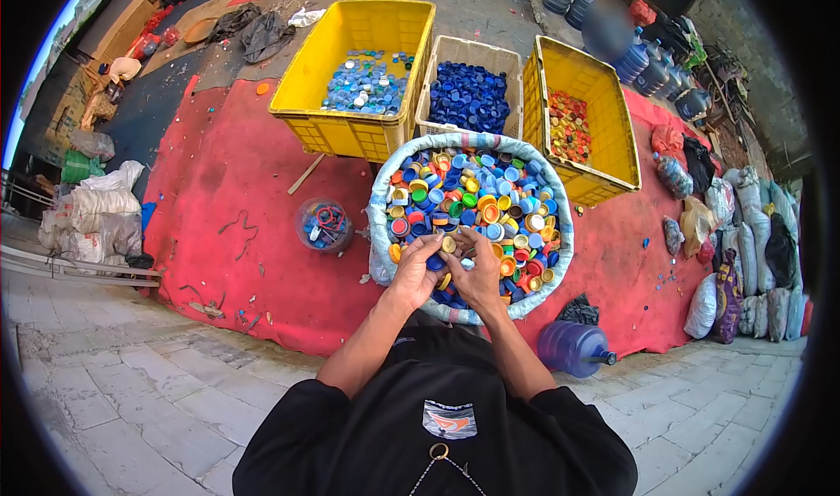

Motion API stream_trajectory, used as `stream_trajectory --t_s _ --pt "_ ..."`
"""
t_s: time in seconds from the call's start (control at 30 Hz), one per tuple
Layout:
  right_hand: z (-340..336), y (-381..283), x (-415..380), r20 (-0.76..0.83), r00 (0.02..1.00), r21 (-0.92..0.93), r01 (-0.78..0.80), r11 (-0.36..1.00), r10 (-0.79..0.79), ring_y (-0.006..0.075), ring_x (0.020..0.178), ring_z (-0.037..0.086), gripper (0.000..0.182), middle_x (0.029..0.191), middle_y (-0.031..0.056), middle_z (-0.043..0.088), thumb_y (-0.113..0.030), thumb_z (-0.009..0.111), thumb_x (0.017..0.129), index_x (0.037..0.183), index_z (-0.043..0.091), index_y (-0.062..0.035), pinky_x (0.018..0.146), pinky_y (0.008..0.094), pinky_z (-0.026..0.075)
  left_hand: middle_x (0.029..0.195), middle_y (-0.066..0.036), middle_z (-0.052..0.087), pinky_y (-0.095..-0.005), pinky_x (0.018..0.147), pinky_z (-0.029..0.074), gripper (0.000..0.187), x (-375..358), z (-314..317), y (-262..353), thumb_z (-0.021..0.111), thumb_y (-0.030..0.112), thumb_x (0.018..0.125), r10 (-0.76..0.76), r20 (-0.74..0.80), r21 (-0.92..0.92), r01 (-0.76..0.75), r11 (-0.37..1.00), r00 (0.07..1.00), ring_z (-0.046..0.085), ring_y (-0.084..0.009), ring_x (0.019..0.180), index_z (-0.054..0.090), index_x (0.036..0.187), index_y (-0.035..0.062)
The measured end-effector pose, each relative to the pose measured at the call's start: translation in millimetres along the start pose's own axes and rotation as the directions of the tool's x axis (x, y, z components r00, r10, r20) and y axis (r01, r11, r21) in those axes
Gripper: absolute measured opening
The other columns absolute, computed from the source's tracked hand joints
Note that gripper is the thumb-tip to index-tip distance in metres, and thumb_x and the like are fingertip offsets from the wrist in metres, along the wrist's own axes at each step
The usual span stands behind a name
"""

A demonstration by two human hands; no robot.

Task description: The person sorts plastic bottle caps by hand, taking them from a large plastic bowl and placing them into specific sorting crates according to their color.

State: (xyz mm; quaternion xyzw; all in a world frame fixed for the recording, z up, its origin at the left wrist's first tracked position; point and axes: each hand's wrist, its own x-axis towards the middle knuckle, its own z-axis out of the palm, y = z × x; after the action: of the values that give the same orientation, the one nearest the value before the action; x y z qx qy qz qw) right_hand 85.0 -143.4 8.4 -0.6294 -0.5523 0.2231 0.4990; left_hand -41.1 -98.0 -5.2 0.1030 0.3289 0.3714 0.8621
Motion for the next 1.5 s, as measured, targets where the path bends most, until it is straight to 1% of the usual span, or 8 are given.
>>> stream_trajectory --t_s 0.43,0.6,0.7,0.8,1.03,1.27,1.4,1.5 --pt "-17 13 -13 -0.089 0.990 0.206 -0.088 0.974 0.109 0.0211 0.085 0.065 0.052 0.096 0.0136 0.067 -0.008 0.075 0.077 0.122 0.051 0.0018 0.076 0.0322 0.051 0.103 -0.009 0.064 -0.0372 0.089 0.054 0.024 -6 -3 1 0.061 0.015 0.093 0.020 -0.070 -0.169 -0.031 0.985 0.997 0.064 -0.0225 0.100 0.059 0.112 0.0020" --pt "-31 24 -23 -0.061 0.997 -0.044 -0.059 0.997 0.056 0.0277 0.096 0.059 0.051 0.105 0.0161 0.062 -0.006 0.069 0.074 0.122 0.053 0.0006 0.084 0.0383 0.047 0.096 -0.007 0.065 -0.0341 0.079 0.054 0.030 -7 -5 4 0.072 0.022 0.086 0.227 -0.090 0.250 -0.198 0.948 0.970 0.065 -0.0208 0.090 0.064 0.105 -0.0003" --pt "-26 24 -26 -0.056 0.995 0.004 -0.083 0.997 0.083 0.0282 0.095 0.059 0.049 0.103 0.0158 0.062 -0.006 0.070 0.075 0.121 0.054 0.0007 0.084 0.0387 0.046 0.091 -0.009 0.065 -0.0343 0.072 0.052 0.037 -11 2 10 0.079 0.028 0.079 0.587 0.082 0.883 -0.332 0.332 0.805 0.065 -0.0212 0.083 0.067 0.098 -0.0008" --pt "-20 26 -27 -0.006 0.999 -0.061 -0.051 0.997 0.051 0.0292 0.094 0.059 0.046 0.100 0.0157 0.062 -0.006 0.070 0.075 0.119 0.055 0.0009 0.083 0.0393 0.047 0.084 -0.013 0.062 -0.0347 0.063 0.049 0.035 -15 12 25 0.080 0.028 0.076 0.662 0.486 0.874 -0.311 -0.373 0.571 0.063 -0.0256 0.076 0.068 0.089 -0.0012" --pt "-14 17 -24 0.018 1.000 -0.112 0.016 0.994 -0.014 0.0282 0.091 0.062 0.042 0.099 0.0161 0.064 -0.003 0.069 0.076 0.116 0.056 0.0011 0.080 0.0383 0.048 0.061 -0.004 0.054 -0.0326 0.056 0.046 0.055 -6 11 39 0.068 0.052 0.083 0.236 -0.207 0.722 -0.015 0.692 0.949 0.057 -0.0155 0.060 0.062 0.079 -0.0020" --pt "-10 9 -20 0.041 0.996 -0.131 0.089 0.987 -0.085 0.0309 0.094 0.061 0.041 0.100 0.0165 0.065 0.000 0.068 0.076 0.115 0.057 0.0019 0.082 0.0387 0.047 0.081 -0.015 0.062 -0.0393 0.058 0.049 0.040 -4 2 27 0.076 0.037 0.079 0.603 0.496 0.865 -0.294 -0.406 0.625 0.062 -0.0302 0.070 0.063 0.077 0.0001" --pt "-7 16 -21 0.038 0.998 -0.179 0.054 0.982 -0.048 0.0310 0.092 0.059 0.042 0.100 0.0161 0.065 0.001 0.069 0.075 0.115 0.057 0.0017 0.081 0.0394 0.047 0.077 -0.010 0.058 -0.0308 0.051 0.046 0.039 4 -10 33 0.071 0.037 0.085 0.596 0.328 0.920 -0.390 -0.028 0.733 0.058 -0.0204 0.064 0.061 0.090 0.0000" --pt "-7 27 -19 0.037 0.999 -0.259 0.037 0.965 -0.028 0.0304 0.092 0.057 0.045 0.101 0.0153 0.064 0.000 0.069 0.074 0.117 0.056 0.0010 0.080 0.0396 0.046 0.079 -0.006 0.060 -0.0239 0.045 0.039 0.035 -4 -19 42 0.064 0.037 0.090 0.083 -0.096 0.307 -0.050 0.950 0.992 0.053 -0.0129 0.058 0.061 0.090 0.0023"
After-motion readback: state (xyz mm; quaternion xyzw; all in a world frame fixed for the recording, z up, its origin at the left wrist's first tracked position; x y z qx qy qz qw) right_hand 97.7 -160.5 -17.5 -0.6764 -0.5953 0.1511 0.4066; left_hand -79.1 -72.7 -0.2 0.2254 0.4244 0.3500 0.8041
